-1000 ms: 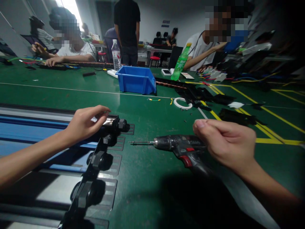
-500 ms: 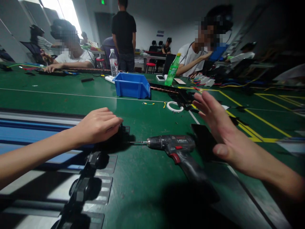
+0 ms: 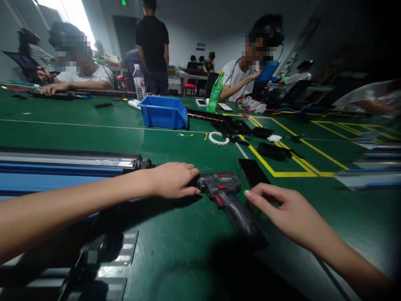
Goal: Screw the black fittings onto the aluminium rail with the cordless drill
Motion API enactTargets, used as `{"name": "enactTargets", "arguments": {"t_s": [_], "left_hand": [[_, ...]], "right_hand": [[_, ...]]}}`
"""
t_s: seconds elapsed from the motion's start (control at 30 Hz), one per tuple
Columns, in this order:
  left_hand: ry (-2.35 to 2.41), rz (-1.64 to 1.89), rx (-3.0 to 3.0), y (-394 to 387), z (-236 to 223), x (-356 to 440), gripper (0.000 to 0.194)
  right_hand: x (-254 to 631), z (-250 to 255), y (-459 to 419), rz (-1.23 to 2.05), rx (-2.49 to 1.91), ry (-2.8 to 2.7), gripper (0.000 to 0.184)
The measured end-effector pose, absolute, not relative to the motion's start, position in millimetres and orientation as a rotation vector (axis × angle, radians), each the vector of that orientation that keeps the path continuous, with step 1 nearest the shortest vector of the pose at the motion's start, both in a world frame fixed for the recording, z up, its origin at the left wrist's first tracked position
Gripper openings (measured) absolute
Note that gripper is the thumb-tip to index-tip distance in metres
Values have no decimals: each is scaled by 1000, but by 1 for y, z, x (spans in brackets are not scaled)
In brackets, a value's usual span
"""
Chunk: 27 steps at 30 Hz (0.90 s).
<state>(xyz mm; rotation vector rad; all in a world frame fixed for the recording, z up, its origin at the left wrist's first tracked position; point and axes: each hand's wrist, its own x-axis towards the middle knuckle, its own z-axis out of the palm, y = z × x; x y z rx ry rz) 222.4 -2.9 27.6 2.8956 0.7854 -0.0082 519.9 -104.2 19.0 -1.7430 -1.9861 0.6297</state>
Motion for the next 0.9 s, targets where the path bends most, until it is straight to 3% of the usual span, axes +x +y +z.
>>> {"name": "enactTargets", "arguments": {"t_s": [0.13, 0.2, 0.4, 0.67, 0.77, 0.9], "left_hand": [[844, -105, 2802, -2, 23, 242, 48], [859, -137, 2800, 0, 21, 250, 51], [938, -188, 2805, 5, 12, 265, 56], [896, 60, 2959, -7, 33, 244, 36], [874, 287, 3065, -8, 61, 234, 37], [728, 510, 3158, -13, 93, 221, 29]], "right_hand": [[514, 7, -101, 971, -1871, -2033, 55], [509, 4, -98, 989, -1877, -2100, 58], [496, 4, -93, 730, -1916, -2205, 46], [490, 8, -104, 516, -1746, -2016, 35], [484, 18, -103, 685, -1543, -1721, 43], [474, 33, -101, 1212, -1288, -1497, 46]]}}
